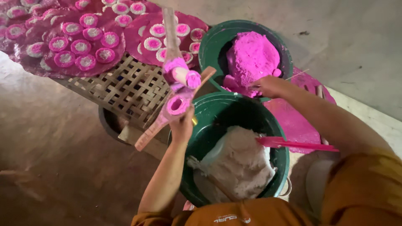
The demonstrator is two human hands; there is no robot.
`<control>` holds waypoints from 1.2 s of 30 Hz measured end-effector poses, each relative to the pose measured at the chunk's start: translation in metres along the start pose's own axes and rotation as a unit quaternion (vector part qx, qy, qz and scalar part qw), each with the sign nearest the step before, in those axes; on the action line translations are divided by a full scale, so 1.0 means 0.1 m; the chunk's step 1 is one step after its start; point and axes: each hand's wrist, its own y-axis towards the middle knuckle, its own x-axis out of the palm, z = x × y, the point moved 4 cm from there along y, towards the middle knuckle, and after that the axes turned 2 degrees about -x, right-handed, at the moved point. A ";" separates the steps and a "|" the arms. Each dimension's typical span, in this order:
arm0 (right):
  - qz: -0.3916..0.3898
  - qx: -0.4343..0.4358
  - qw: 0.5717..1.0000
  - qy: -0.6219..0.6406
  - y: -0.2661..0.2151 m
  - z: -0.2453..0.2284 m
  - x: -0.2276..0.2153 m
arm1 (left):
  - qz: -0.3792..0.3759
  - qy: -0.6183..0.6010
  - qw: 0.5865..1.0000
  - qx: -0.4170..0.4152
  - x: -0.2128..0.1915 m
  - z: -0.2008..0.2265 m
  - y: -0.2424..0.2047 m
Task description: The person shapes pieces of pink and white dough using a wooden mold and a scraper, then transfers the formed items onto circular trays.
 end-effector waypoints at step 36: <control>0.228 -0.011 0.959 0.166 -2.06 -2.35 -0.95 | -0.210 0.305 0.929 0.032 0.08 0.34 0.12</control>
